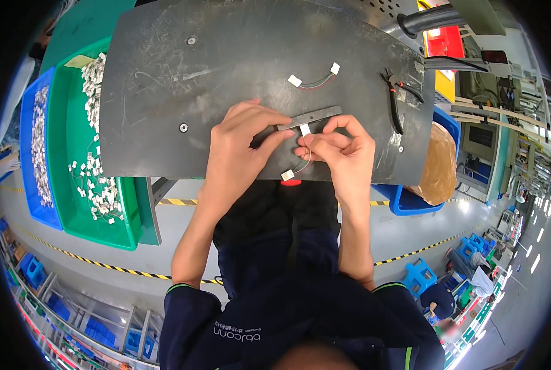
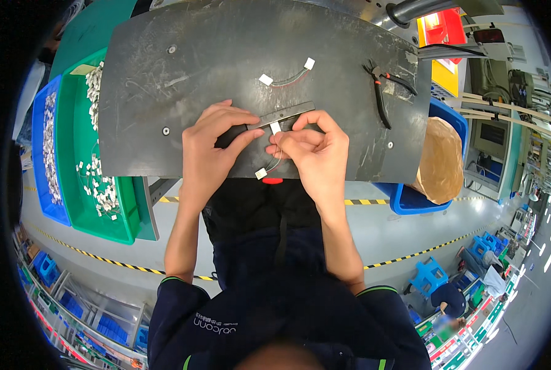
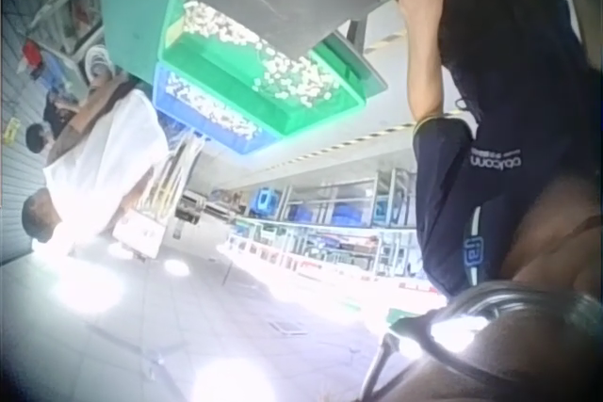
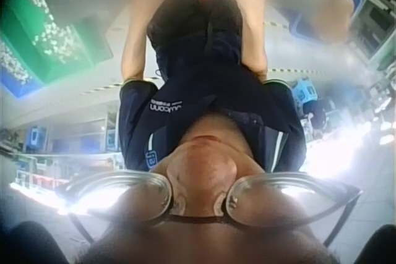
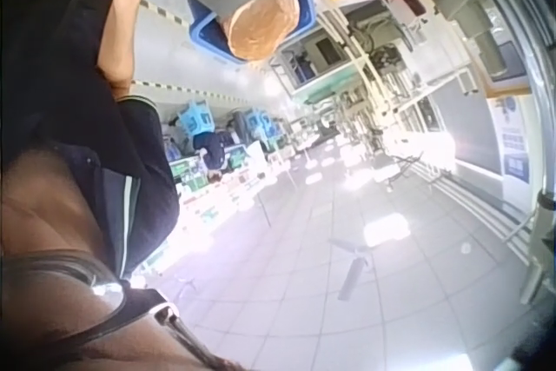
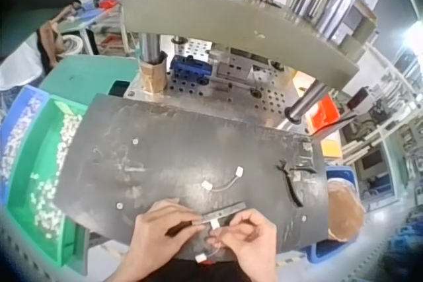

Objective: The person assembles small electronic connectors, wires, and plastic components onto a metal housing using a manual press and pliers.

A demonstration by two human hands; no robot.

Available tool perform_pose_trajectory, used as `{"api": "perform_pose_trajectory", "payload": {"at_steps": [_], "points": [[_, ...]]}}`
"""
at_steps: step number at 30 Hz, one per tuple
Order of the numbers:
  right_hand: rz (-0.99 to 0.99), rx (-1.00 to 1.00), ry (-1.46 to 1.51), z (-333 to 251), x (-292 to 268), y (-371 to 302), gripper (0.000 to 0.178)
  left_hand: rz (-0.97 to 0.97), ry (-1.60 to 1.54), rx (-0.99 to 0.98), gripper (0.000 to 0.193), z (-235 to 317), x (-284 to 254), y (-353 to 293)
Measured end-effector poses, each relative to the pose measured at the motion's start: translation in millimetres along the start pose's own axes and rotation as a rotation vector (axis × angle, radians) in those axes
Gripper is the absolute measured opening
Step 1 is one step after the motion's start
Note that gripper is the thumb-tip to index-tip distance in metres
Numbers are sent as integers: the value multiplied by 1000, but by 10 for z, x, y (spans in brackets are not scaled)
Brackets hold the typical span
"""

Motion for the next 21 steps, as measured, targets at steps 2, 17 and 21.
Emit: {"api": "perform_pose_trajectory", "payload": {"at_steps": [2,17,21], "points": [[3,10,2,-5,1,7,17,-4,-10,-3,20,-13,-2,3],[37,-156,-934,-610,63,278,22,16,-85,1,22,-27,-22,2],[-100,-468,-1245,-574,180,631,22,-1,-64,-1,22,-12,-13,-5]]}}
Point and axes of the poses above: each hand's wrist, its own y-axis towards the middle knuckle, its own x-axis out of the palm, z = x × y, the point moved 4 cm from there along y, towards the middle knuckle, and after that the axes turned 15 degrees about -z, right-handed, at the moved point
